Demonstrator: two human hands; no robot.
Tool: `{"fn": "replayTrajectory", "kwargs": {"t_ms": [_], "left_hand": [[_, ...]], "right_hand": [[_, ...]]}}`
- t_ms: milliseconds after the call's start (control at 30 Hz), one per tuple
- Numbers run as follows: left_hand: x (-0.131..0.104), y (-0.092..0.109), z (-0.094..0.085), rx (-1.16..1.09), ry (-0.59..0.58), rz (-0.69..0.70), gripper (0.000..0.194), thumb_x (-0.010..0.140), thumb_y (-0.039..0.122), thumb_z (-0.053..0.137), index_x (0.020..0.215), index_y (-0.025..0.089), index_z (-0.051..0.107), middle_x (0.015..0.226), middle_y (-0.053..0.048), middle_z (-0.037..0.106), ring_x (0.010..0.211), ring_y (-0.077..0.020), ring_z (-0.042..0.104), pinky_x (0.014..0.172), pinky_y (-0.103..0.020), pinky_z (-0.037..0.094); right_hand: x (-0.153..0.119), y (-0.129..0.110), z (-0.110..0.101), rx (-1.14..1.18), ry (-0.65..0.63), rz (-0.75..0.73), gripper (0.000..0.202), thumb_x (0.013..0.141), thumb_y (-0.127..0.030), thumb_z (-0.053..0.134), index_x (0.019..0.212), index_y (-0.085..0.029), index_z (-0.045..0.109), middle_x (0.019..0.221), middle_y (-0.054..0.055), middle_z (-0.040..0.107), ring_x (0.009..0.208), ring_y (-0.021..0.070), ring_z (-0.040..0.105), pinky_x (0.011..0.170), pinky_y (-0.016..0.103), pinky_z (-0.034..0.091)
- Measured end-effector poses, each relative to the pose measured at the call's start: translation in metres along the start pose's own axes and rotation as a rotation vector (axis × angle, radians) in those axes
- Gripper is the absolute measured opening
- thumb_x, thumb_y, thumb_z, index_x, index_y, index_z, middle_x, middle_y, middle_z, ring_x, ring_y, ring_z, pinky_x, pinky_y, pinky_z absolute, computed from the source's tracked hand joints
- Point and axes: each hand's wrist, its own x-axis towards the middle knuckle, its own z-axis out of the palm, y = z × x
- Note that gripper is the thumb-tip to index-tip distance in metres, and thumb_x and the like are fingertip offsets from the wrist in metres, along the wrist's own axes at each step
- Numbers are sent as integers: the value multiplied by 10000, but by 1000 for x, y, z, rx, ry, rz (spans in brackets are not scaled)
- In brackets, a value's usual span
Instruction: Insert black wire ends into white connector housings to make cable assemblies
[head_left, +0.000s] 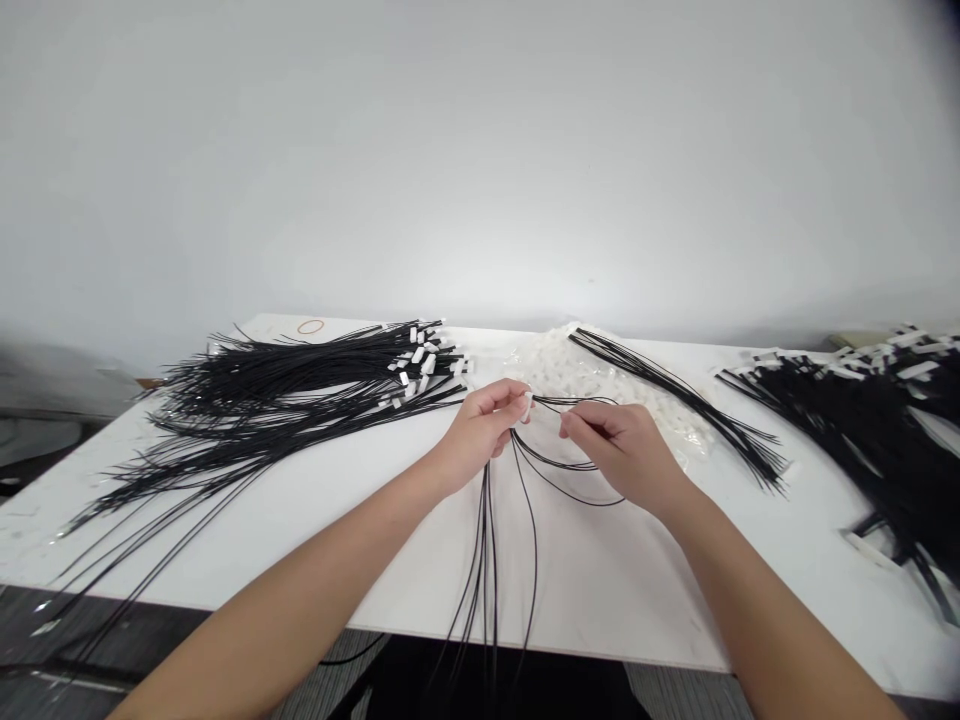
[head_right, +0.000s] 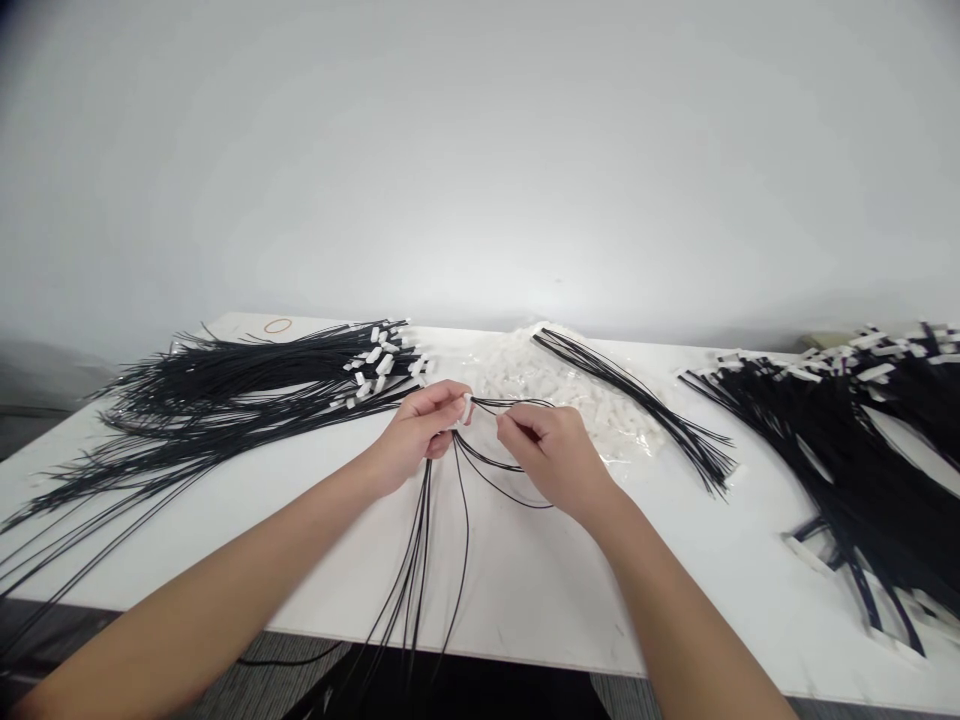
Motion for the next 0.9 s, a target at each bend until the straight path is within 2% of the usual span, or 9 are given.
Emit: {"fn": "replayTrajectory", "kwargs": {"t_ms": [267,367,500,700,900], "left_hand": [[-2,4,2,14,-1,2,226,755,393,548,849,191,517,727,25,439,401,8,261,411,-185,137],[-4,5,3,2,-11,10,226,755,397,547,844,191,511,731,25,439,404,6,266,410,-185,140],[-4,4,5,1,-31,2,233,747,402,556,840,193,516,719,26,439,411,2,270,408,-186,134],[-5,0,5,-17,-38,-3,241,742,402,564,852,190,527,708,22,441,409,2,260,408,-194,121],[-5,1,5,4,-56,17,221,756,389,549,834,183,529,696,23,429,413,-1,256,408,-201,128]], "right_hand": [[1,-1,3,7,-6,-11,292,808,-260,415,539,-154,376,504,-34,238,500,52,214,472,191,210],[-1,-8,3,19,-33,-62,308,837,-316,392,577,-158,445,515,-25,299,509,57,251,492,198,236],[-1,-10,6,50,8,-87,330,853,-376,372,658,-168,539,521,-18,349,502,62,280,482,200,246],[-1,-11,9,97,15,-7,306,832,-364,428,632,-165,547,505,-23,416,472,52,351,462,188,266],[0,-7,10,103,21,-34,319,836,-342,416,596,-158,518,524,-17,446,511,61,412,479,187,296]]}}
